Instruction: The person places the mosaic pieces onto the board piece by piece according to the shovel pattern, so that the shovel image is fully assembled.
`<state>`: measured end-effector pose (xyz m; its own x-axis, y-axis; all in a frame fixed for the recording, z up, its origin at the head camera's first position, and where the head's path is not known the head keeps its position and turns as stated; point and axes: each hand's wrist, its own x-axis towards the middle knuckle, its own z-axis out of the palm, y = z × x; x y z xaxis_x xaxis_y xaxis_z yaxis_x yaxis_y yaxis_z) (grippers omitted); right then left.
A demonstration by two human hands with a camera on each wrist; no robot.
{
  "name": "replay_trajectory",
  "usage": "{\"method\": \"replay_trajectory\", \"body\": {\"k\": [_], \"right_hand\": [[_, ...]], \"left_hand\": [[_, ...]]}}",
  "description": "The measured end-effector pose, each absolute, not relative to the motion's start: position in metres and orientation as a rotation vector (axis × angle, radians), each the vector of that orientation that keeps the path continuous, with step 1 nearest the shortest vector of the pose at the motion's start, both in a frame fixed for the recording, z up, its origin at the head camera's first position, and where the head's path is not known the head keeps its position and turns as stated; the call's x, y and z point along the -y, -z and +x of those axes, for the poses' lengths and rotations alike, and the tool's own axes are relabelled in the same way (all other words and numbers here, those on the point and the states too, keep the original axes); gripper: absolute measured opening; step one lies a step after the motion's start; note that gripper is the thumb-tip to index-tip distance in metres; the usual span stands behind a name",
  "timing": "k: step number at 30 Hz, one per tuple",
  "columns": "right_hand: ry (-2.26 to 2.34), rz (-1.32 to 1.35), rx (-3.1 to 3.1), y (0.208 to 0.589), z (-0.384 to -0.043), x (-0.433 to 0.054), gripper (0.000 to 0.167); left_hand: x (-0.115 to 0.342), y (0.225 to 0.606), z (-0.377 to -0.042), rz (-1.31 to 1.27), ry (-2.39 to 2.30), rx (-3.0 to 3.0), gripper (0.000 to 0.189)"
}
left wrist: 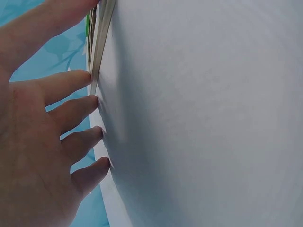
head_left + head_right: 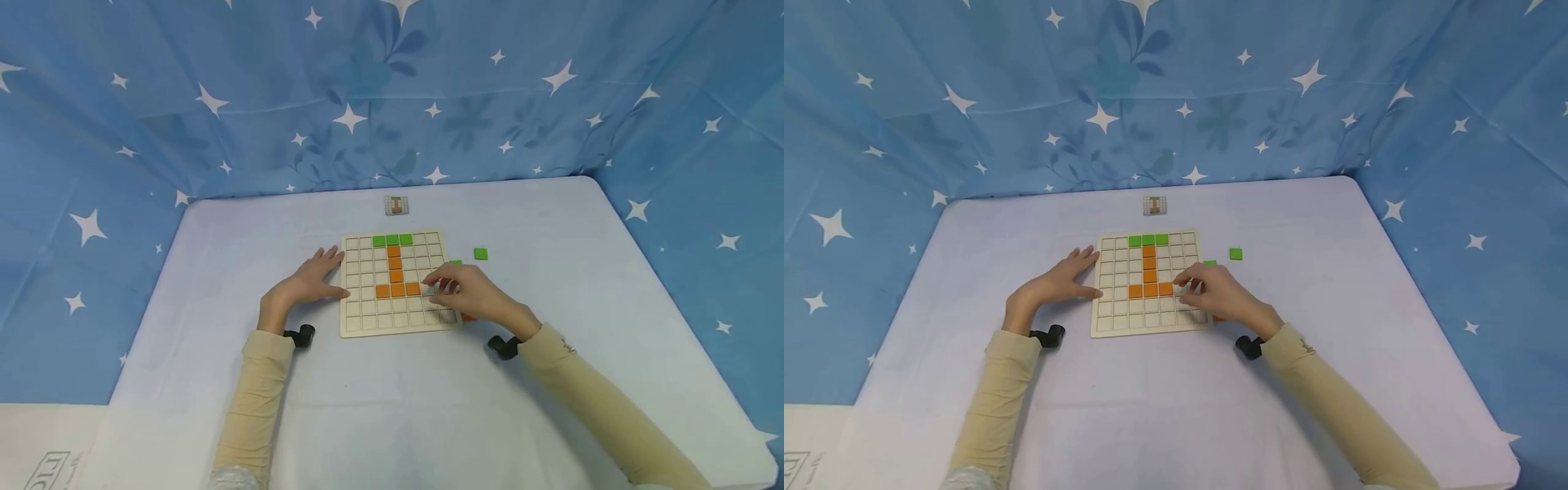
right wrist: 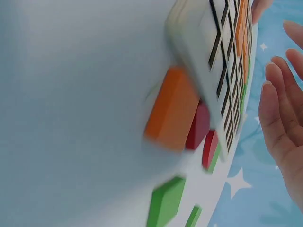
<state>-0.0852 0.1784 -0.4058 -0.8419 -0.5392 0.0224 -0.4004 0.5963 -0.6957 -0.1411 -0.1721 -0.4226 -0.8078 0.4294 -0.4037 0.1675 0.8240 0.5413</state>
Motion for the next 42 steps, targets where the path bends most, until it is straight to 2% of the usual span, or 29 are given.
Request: {"method": "replay_trajectory", "body": {"k": [12,31,42], "right_hand": [[1.013,-0.692,-2.674,0.407,-0.075,-0.217,0.026],[0.923,-0.69,-2.685,0.424,-0.063,-0.242,0.031],[0.813,-0.887,-2.737,0.428,-0.061,-0.242,0.024]], "left_hand": [[0.171,0.422,-0.143,0.446,-0.671,-2.485,0.096],[0.169,0.417,-0.139,0.435,-0.683,-2.473,0.095],[0.17,0.418,-0.14,0.436,-0.682,-2.475,0.095]]}}
